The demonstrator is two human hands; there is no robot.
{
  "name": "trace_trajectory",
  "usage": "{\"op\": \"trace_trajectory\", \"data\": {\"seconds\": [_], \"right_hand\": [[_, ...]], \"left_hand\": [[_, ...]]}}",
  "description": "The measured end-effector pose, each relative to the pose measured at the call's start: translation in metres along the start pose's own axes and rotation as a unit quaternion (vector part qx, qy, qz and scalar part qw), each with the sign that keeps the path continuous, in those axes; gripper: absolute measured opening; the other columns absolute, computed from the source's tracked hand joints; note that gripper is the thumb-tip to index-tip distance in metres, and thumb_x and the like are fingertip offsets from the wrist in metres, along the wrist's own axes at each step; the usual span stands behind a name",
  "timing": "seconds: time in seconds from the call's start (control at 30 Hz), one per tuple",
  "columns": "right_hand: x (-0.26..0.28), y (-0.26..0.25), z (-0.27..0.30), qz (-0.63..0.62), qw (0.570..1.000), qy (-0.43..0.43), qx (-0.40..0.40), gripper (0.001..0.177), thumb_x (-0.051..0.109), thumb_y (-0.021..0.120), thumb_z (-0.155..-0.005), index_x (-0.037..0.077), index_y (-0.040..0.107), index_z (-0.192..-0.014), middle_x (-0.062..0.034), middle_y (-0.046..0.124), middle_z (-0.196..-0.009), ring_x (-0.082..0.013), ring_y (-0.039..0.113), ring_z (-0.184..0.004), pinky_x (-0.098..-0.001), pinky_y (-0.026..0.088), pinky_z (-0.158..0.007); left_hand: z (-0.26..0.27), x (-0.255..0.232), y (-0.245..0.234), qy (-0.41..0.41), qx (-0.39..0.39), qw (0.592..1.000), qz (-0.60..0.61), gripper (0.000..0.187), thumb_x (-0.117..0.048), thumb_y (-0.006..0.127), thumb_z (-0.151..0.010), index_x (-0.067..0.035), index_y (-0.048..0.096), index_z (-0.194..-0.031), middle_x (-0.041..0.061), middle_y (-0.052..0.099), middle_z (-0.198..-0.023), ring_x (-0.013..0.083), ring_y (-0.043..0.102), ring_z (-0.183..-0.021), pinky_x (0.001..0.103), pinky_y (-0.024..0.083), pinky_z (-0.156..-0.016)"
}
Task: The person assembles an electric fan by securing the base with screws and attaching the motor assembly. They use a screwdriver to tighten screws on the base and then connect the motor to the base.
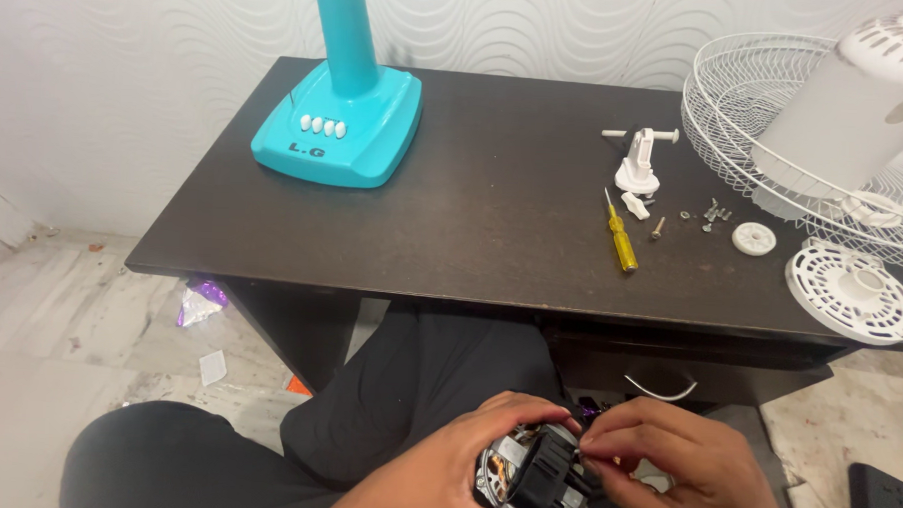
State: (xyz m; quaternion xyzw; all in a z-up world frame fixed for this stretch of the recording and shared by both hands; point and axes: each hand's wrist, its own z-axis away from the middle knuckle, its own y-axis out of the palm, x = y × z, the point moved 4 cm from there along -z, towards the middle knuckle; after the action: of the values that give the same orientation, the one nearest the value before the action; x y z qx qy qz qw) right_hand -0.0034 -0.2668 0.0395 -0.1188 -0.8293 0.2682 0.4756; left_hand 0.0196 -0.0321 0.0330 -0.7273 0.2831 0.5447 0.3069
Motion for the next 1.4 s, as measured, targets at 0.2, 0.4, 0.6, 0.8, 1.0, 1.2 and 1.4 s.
{"op": "trace_trajectory", "data": {"seconds": [0.2, 0.4, 0.6, 0.8, 1.0, 1.2, 1.4], "right_hand": [[-0.005, 0.002, 0.002, 0.022, 0.999, -0.043, 0.015, 0.017, 0.011, 0.085, -0.079, 0.012, 0.078, -0.095, -0.0001, 0.078, -0.101, -0.0097, 0.075, -0.087, -0.0224, 0.06, -0.07], [-0.008, 0.002, -0.003, 0.052, 0.994, -0.097, 0.03, 0.021, 0.01, 0.084, -0.078, 0.013, 0.079, -0.099, 0.0015, 0.078, -0.102, -0.0108, 0.074, -0.092, -0.0236, 0.059, -0.074], [-0.022, 0.006, 0.007, 0.051, 0.994, -0.096, 0.02, 0.023, 0.011, 0.085, -0.078, 0.014, 0.078, -0.1, 0.001, 0.078, -0.102, -0.0101, 0.078, -0.093, -0.0223, 0.063, -0.074], [-0.033, 0.008, 0.002, 0.029, 0.993, -0.103, 0.042, 0.018, 0.013, 0.079, -0.083, 0.011, 0.081, -0.1, -0.0028, 0.078, -0.1, -0.0134, 0.075, -0.095, -0.0241, 0.063, -0.08], [-0.037, 0.008, 0.002, 0.045, 0.99, -0.118, 0.068, 0.017, 0.016, 0.077, -0.086, 0.007, 0.079, -0.1, -0.0042, 0.076, -0.101, -0.0144, 0.075, -0.096, -0.0262, 0.06, -0.081], [-0.035, 0.003, 0.0, 0.061, 0.984, -0.142, 0.089, 0.022, 0.018, 0.078, -0.084, 0.009, 0.079, -0.103, -0.0047, 0.074, -0.104, -0.0155, 0.073, -0.099, -0.0271, 0.06, -0.081], [-0.033, 0.007, 0.002, 0.002, 0.993, -0.093, 0.07, 0.019, 0.011, 0.082, -0.082, 0.011, 0.081, -0.101, -0.0035, 0.075, -0.104, -0.0157, 0.072, -0.099, -0.0267, 0.062, -0.08]], "left_hand": [[-0.001, -0.003, 0.001, -0.011, 0.0, 1.0, 0.004, 0.08, -0.028, 0.083, -0.082, -0.003, 0.051, -0.152, 0.013, 0.054, -0.152, 0.027, 0.053, -0.147, 0.039, 0.04, -0.125], [-0.004, -0.009, 0.0, -0.015, 0.011, 1.0, -0.005, 0.079, -0.033, 0.078, -0.086, -0.004, 0.05, -0.154, 0.015, 0.053, -0.152, 0.0282, 0.051, -0.149, 0.04, 0.037, -0.126], [0.004, 0.013, 0.0, 0.007, 0.015, 1.0, -0.01, 0.076, -0.038, 0.073, -0.091, -0.005, 0.047, -0.154, 0.015, 0.052, -0.152, 0.0294, 0.051, -0.149, 0.041, 0.038, -0.125], [-0.016, 0.06, 0.0, 0.074, 0.04, 0.995, -0.055, 0.065, -0.04, 0.061, -0.104, -0.005, 0.048, -0.157, 0.017, 0.054, -0.154, 0.0309, 0.048, -0.151, 0.043, 0.036, -0.128], [-0.014, 0.086, 0.0, 0.032, 0.036, 0.999, -0.02, 0.07, -0.044, 0.064, -0.101, -0.005, 0.047, -0.157, 0.016, 0.052, -0.155, 0.0306, 0.047, -0.151, 0.045, 0.036, -0.126], [-0.015, 0.066, 0.001, 0.004, 0.031, 0.999, 0.026, 0.08, -0.052, 0.071, -0.093, -0.004, 0.044, -0.152, 0.016, 0.052, -0.153, 0.0292, 0.05, -0.149, 0.045, 0.037, -0.127], [-0.011, 0.039, 0.0, -0.001, 0.017, 0.999, 0.047, 0.075, -0.05, 0.072, -0.093, -0.004, 0.047, -0.147, 0.015, 0.055, -0.151, 0.0267, 0.052, -0.149, 0.043, 0.037, -0.127]]}}
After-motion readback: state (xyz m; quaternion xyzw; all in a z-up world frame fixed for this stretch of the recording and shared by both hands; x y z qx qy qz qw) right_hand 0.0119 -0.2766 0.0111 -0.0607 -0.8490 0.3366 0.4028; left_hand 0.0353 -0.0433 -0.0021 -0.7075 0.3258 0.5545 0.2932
